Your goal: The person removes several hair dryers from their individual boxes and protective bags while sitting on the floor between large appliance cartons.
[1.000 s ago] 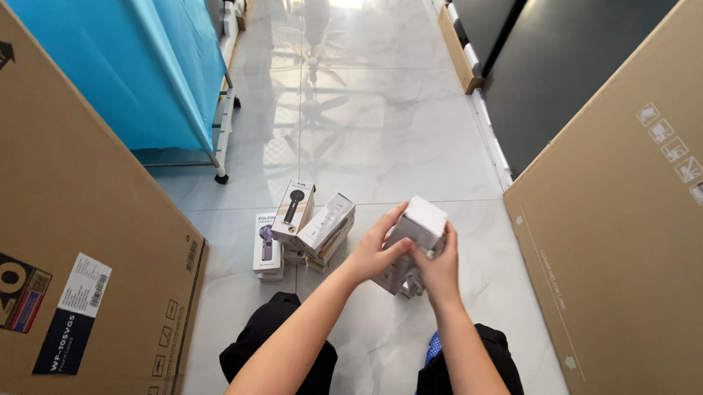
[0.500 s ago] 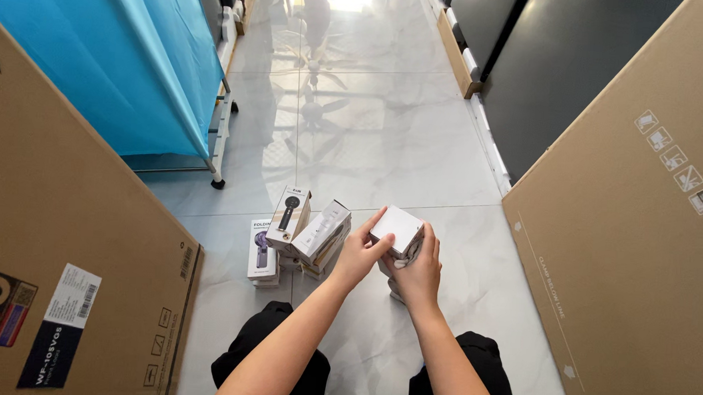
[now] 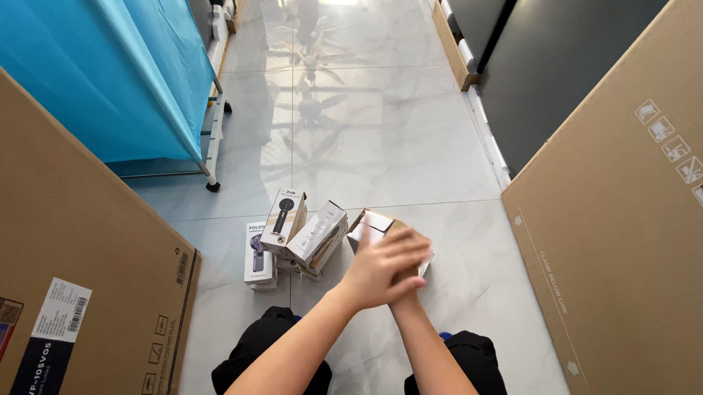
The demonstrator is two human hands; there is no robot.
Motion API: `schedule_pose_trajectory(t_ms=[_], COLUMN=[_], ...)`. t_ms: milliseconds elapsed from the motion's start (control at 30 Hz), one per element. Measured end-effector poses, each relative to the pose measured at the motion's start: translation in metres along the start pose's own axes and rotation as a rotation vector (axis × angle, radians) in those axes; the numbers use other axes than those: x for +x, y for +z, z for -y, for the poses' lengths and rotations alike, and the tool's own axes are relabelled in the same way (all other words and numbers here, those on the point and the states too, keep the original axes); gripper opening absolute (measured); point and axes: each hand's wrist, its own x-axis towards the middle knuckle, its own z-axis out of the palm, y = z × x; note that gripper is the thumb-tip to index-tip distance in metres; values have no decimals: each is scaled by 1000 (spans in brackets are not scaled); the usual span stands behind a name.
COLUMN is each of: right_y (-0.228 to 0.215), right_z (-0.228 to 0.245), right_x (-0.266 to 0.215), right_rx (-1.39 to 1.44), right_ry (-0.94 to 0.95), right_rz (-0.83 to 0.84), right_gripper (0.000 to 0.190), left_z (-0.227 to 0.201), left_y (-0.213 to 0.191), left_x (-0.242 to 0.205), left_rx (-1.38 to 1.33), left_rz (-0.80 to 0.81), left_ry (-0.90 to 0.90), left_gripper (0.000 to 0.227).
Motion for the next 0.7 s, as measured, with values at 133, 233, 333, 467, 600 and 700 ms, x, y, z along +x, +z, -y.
schedule_pose_trajectory(t_ms=[133, 233, 333, 467, 600, 700], right_y=[5, -22, -53, -79, -81, -79], right_z=[-14, 13, 54, 85, 86, 74], right_x=[-2, 11, 23, 30, 27, 26], right_rx=[276, -230, 196, 95, 136, 250], right_ry=[34, 11, 587, 509, 445, 479], right_rz=[39, 45, 50, -5, -43, -103], right_gripper=[32, 54, 47, 74, 90, 93], left_z=[5, 17, 25, 27, 26, 27], left_y=[1, -6, -17, -31, -41, -45], left_x=[-1, 0, 0, -3, -1, -3], left_rx=[-162, -154, -8, -81, -169, -209], left_rz=[6, -128, -179, -150, -294, -247], left_ry=[-5, -49, -155, -172, -181, -57], left_gripper=[36, 29, 30, 24, 11, 14])
